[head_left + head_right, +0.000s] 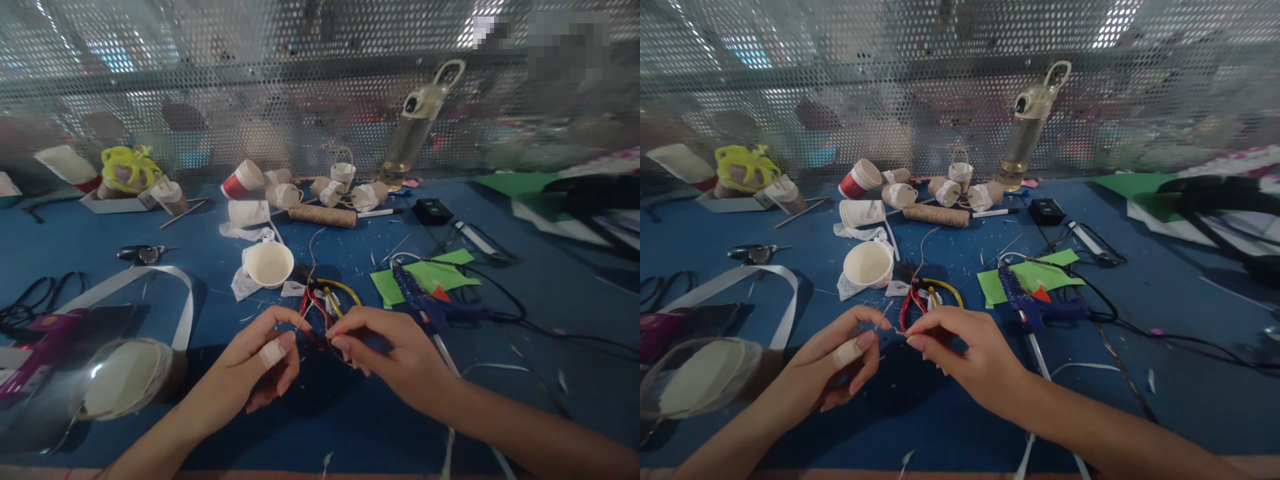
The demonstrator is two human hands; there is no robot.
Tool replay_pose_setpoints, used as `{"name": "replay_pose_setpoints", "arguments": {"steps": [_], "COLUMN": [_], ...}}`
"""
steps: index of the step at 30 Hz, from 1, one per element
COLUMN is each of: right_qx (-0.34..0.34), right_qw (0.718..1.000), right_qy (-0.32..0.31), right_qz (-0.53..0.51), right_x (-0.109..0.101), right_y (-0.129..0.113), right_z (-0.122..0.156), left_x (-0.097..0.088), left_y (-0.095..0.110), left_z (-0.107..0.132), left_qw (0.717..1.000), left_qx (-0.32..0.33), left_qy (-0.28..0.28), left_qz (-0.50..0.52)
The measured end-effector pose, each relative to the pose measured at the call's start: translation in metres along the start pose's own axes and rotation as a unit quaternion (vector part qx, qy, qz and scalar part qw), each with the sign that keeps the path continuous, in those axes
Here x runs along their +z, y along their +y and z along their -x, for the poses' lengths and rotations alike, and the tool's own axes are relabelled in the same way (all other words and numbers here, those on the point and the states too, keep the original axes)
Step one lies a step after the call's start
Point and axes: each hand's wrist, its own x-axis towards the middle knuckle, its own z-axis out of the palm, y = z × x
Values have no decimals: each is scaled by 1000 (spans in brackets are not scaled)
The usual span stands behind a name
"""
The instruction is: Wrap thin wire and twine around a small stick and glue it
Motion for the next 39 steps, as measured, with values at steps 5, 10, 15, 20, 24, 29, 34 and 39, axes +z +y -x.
{"name": "replay_pose_setpoints", "arguments": {"steps": [5,10,15,20,24,29,34,39], "right_qx": [12,-15,-46,-52,-38,-21,-18,-27], "right_qw": [999,998,997,996,996,997,997,997], "right_qy": [18,28,37,37,42,41,49,54], "right_qz": [26,46,58,63,65,57,55,46], "right_x": [-2,-2,-2,-2,-2,-1,-1,0], "right_y": [-3,-5,-5,-5,-4,-2,-1,0], "right_z": [-1,-1,-2,-1,0,0,1,1], "left_x": [2,0,-1,0,0,-1,-1,-1], "left_y": [-2,-5,-6,-5,-5,-6,-5,-4], "left_z": [1,1,2,2,3,4,4,5], "left_qw": [1000,1000,1000,1000,1000,1000,1000,999], "left_qx": [3,-4,-6,4,0,4,1,-4], "left_qy": [13,-11,-14,-26,-22,-20,-23,-24], "left_qz": [16,15,-3,-2,-6,-6,-5,-23]}}
